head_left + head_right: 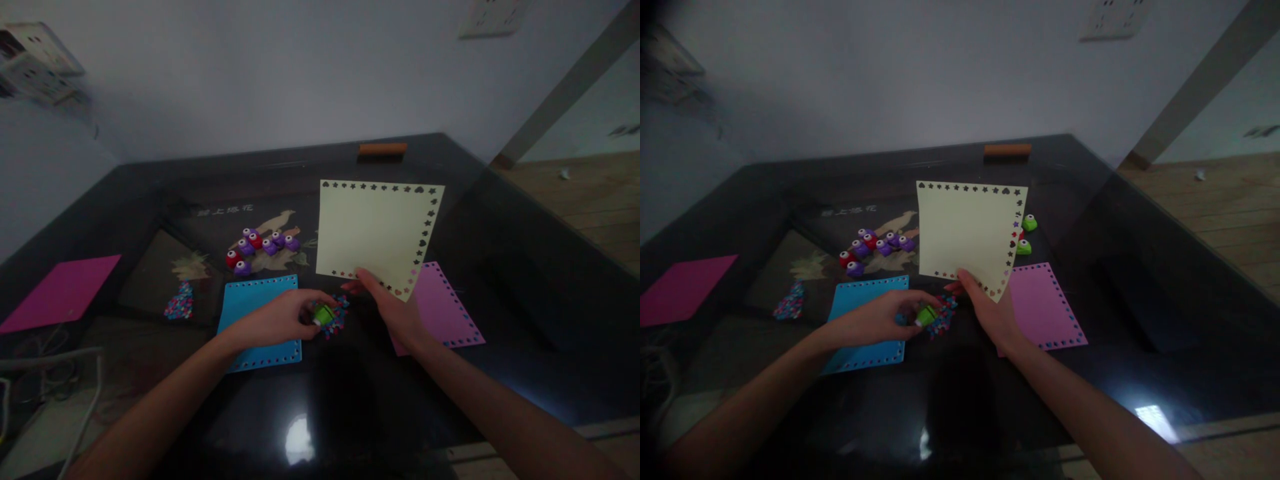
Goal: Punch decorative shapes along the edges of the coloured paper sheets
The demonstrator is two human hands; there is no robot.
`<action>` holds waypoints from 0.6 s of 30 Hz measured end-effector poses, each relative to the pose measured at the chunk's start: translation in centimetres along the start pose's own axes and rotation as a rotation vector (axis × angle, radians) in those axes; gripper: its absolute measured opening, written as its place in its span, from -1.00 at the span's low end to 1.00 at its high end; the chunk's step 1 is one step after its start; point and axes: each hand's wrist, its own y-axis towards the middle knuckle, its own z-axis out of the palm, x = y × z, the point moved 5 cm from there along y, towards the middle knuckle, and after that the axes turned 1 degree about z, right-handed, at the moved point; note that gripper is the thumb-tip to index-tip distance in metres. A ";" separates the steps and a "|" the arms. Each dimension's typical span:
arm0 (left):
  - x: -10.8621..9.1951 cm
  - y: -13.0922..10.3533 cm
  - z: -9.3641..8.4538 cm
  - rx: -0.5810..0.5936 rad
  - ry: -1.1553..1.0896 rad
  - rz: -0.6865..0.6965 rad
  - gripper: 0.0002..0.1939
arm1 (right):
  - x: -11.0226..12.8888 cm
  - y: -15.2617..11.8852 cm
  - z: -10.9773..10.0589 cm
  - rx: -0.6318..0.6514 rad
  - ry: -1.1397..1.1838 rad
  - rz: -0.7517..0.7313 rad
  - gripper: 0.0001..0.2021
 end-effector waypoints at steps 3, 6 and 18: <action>-0.1 0.0 -0.1 0.003 0.031 0.033 -0.50 | -0.1 -0.1 0.0 -0.002 0.008 0.007 -0.70; -0.1 0.0 -0.2 0.019 0.076 0.002 -0.48 | -0.3 -0.1 -0.1 -0.002 0.027 0.019 -0.70; -0.4 -0.1 -1.2 0.000 0.133 0.002 -0.56 | -0.2 -0.2 0.1 -0.001 0.073 0.064 -0.68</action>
